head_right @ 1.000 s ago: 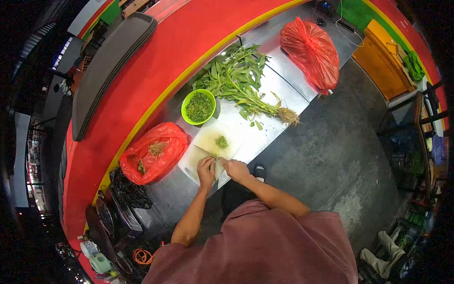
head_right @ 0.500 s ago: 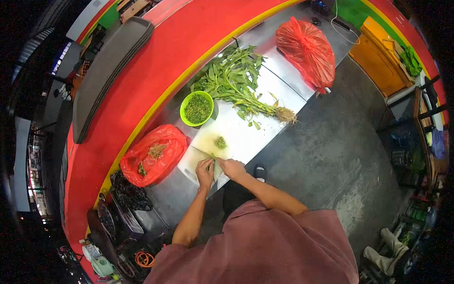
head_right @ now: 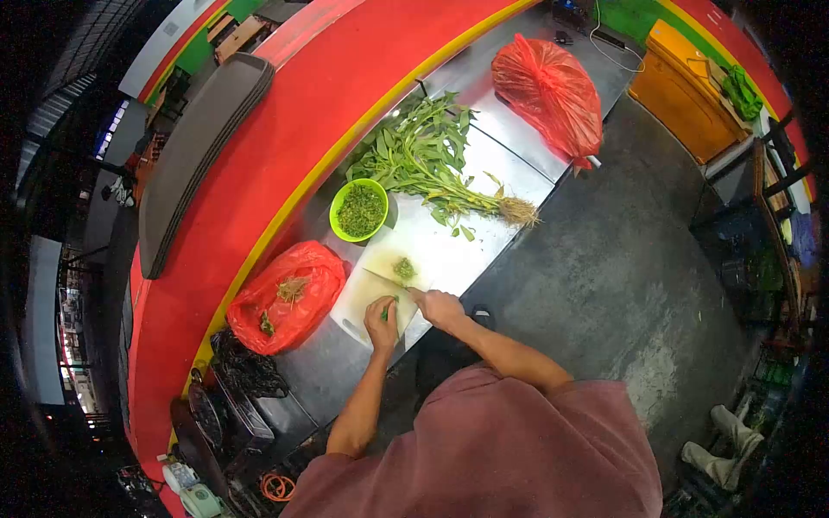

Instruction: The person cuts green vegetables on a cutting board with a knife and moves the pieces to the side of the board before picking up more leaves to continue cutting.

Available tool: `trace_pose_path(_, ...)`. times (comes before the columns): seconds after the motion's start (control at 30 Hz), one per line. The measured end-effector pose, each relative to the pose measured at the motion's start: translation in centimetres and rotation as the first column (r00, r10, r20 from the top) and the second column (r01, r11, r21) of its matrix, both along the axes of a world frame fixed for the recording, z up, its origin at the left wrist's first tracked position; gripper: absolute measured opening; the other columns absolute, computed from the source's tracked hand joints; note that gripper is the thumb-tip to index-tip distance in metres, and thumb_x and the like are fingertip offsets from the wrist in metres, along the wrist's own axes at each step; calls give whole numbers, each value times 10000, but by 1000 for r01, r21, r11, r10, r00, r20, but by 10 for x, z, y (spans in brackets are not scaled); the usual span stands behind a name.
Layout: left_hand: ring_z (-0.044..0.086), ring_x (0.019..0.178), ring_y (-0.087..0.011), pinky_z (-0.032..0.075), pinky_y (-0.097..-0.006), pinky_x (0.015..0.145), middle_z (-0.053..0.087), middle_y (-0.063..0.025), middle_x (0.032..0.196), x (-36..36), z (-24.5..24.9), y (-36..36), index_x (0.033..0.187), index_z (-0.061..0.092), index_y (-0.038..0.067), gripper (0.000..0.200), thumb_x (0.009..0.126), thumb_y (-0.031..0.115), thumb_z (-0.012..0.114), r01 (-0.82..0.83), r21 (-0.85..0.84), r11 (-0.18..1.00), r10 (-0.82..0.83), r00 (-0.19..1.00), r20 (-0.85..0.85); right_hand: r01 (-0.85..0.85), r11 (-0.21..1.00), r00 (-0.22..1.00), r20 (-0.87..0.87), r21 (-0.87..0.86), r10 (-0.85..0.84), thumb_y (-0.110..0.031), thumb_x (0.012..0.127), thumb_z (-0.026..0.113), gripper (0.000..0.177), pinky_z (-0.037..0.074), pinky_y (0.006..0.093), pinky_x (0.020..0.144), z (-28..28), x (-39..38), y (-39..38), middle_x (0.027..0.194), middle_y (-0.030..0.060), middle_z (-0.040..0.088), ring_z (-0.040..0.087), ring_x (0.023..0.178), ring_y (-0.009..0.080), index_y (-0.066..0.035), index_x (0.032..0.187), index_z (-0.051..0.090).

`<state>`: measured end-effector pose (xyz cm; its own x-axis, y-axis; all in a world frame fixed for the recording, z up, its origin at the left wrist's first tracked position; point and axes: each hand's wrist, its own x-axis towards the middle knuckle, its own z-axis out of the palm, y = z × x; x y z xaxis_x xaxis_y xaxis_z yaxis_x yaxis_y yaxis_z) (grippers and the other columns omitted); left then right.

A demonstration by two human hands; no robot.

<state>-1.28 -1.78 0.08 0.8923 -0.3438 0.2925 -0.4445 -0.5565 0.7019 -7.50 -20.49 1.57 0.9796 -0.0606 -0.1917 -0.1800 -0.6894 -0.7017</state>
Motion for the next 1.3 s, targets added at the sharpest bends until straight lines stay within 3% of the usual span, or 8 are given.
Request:
trace_pose_path(0.2,679,1011,-339,523,-408,932,705,-184,1087,-2,-1,-2,1057,735,-35,169,900,21,704,-38,-38,999,37,999,-13,6,992,997,-72,130,3,-341,1069,463,411,550,579,781,1,-5,4,932,263,722,698,854,472,-202,1436,586)
trace_pose_path(0.3,674,1015,-336,522,-402,930,706,-177,1084,-1,-1,-2,1051,738,-36,162,904,23,705,-29,-39,999,28,999,-27,8,983,998,-68,183,4,-362,1070,481,400,535,568,774,10,-11,7,878,283,710,688,817,473,-190,1397,635)
trace_pose_path(0.63,631,1000,-331,501,-411,897,691,-152,1073,-2,1,-2,1038,748,-21,160,899,57,733,9,69,998,-12,999,45,-9,984,998,-63,178,20,-343,1070,472,400,526,579,816,6,-10,9,910,290,710,683,865,489,-170,1392,636)
trace_pose_path(1.3,680,965,-338,529,-415,901,751,-170,1043,-2,2,1,1013,757,-33,146,874,-9,716,-4,11,1000,3,997,83,-22,980,991,-125,200,48,-330,1063,507,383,535,551,825,15,-6,3,919,292,714,685,870,485,-140,1355,667)
